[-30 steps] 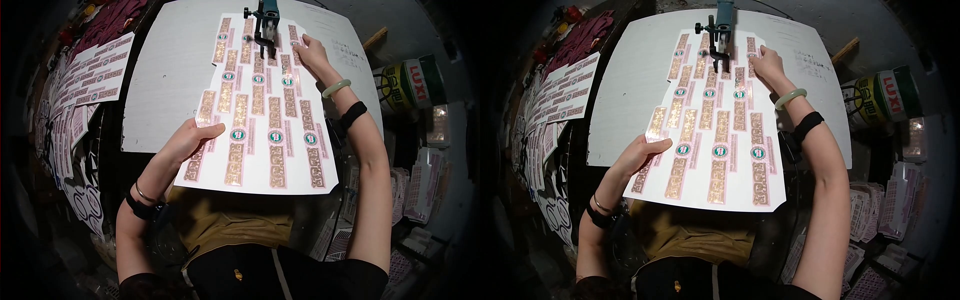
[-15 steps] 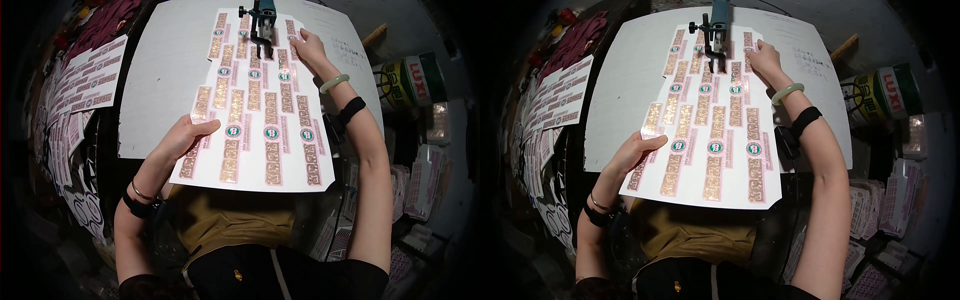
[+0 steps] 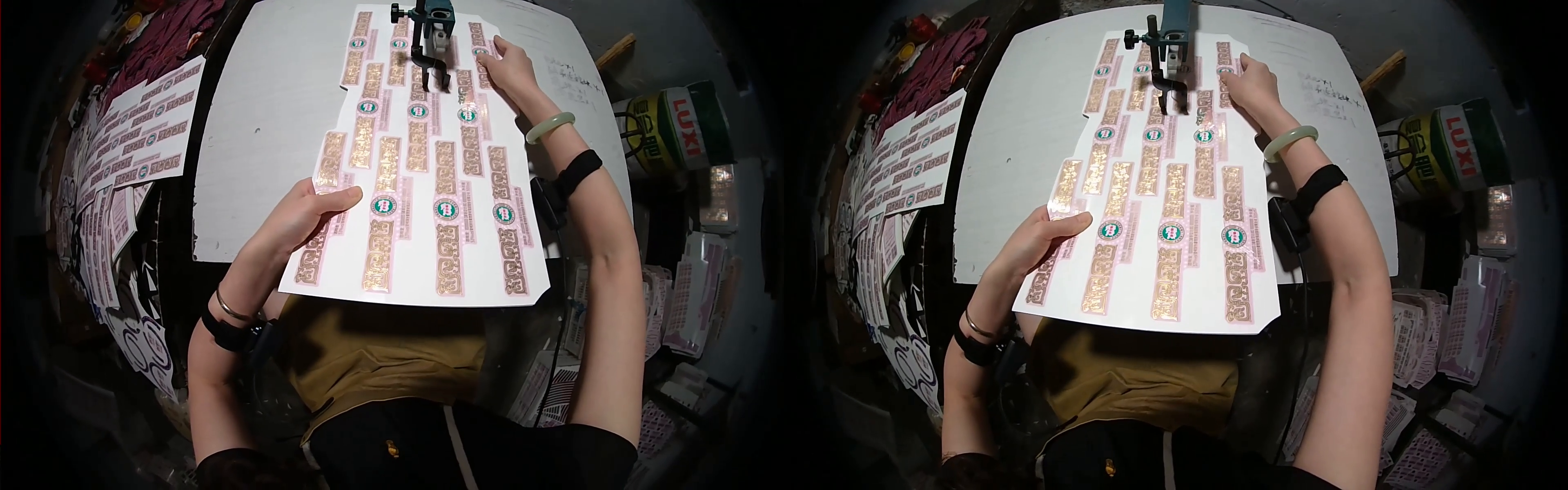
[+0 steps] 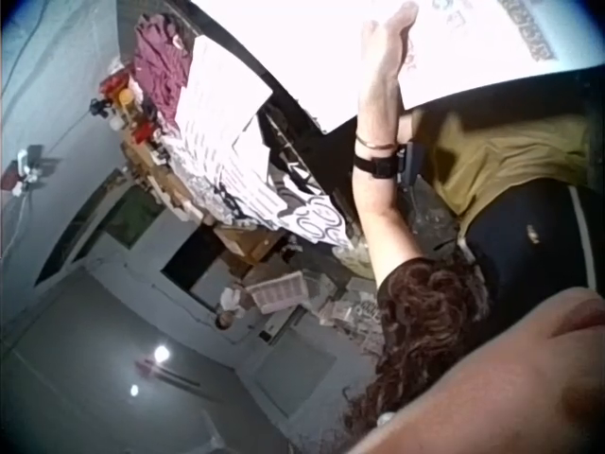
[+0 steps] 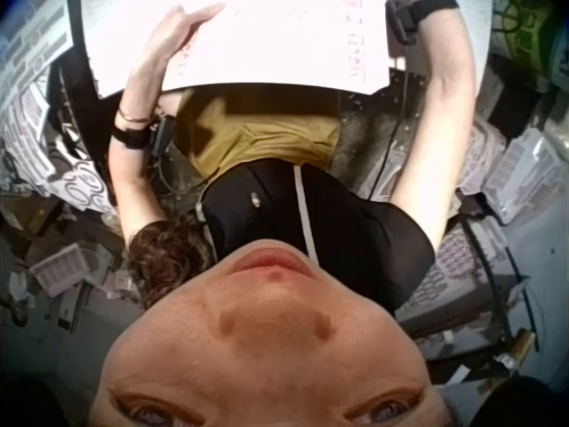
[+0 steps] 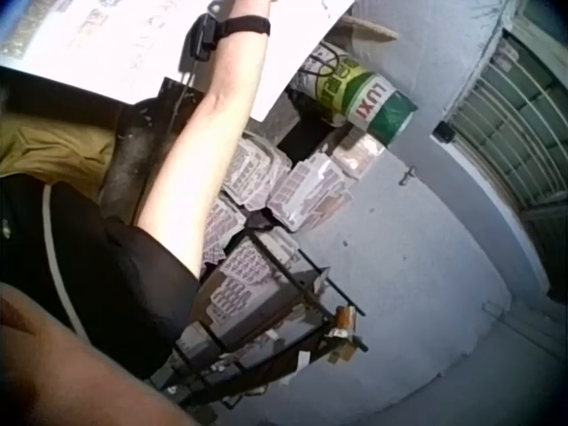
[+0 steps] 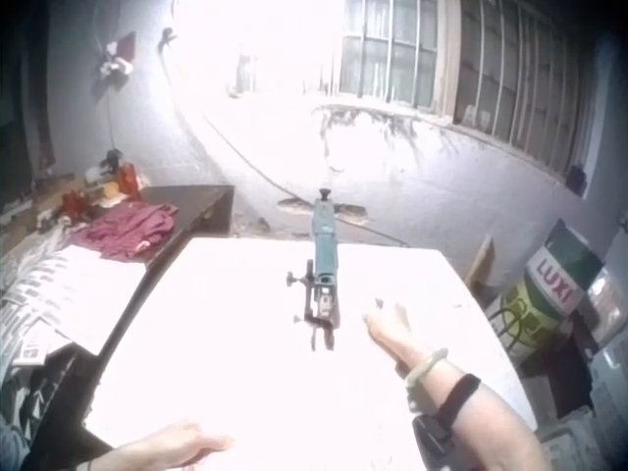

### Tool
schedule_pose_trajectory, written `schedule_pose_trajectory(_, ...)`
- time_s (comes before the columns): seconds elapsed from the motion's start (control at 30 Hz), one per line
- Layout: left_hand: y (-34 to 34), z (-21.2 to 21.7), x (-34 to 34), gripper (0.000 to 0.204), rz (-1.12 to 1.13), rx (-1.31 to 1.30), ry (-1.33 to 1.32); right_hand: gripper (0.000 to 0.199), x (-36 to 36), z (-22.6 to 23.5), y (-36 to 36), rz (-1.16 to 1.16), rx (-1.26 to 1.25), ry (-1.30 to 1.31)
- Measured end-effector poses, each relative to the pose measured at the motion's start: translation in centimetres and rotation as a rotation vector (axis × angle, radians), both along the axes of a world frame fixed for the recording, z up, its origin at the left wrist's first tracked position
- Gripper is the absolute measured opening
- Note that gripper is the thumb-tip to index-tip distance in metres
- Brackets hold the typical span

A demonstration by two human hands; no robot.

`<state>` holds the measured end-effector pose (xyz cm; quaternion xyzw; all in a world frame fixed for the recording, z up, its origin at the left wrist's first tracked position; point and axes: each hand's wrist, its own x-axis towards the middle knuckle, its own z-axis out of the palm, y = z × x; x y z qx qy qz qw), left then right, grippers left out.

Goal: Checking, punching holes in, and organizing sheets of product labels in a manufacturing facility.

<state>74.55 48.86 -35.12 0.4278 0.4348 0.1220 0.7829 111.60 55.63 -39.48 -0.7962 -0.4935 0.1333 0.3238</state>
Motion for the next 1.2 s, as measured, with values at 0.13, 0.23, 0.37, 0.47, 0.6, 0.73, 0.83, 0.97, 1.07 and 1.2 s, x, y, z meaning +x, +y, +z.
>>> schedule_pose_trajectory(0.13,-0.2,0.5,0.1,0.045,0.022,-0.006,0.005,0.063,-0.3,0.4,-0.1,0.024,-0.069,0.012)
schedule_pose_trajectory(0.23,-0.1,0.7,0.3,0.044,0.008,-0.02,0.002,0.039,0.3,-0.6,0.1,0.002,0.077,-0.065)
schedule_pose_trajectory(0.37,0.1,0.5,0.1,0.045,0.007,-0.007,-0.008,0.039,0.4,-0.6,0.4,0.011,0.068,-0.066)
schedule_pose_trajectory(0.47,0.3,0.4,-0.2,0.045,0.012,0.005,0.01,0.064,0.0,0.4,0.4,0.023,-0.053,-0.044)
schedule_pose_trajectory(0.6,0.4,1.0,0.1,0.045,-0.005,-0.011,0.034,0.066,0.3,0.2,0.5,0.011,-0.06,-0.052)
schedule_pose_trajectory(0.73,0.2,0.6,0.1,0.045,0.002,-0.026,-0.005,0.067,0.1,0.4,0.3,0.016,-0.08,-0.055)
schedule_pose_trajectory(0.83,0.2,0.3,0.2,0.045,-0.001,-0.036,-0.037,0.067,0.1,0.7,0.1,0.021,-0.056,-0.032)
schedule_pose_trajectory(0.97,0.2,0.5,0.3,0.046,-0.013,-0.048,-0.027,0.067,0.6,0.0,0.3,0.035,-0.062,-0.047)
schedule_pose_trajectory(1.07,0.1,0.5,0.3,0.047,-0.006,-0.019,-0.011,0.048,0.8,-1.1,0.7,0.02,0.069,-0.102)
schedule_pose_trajectory(1.2,0.1,-0.1,0.2,0.046,0.009,0.011,0.008,0.055,1.5,-2.0,1.4,-0.003,0.12,-0.063)
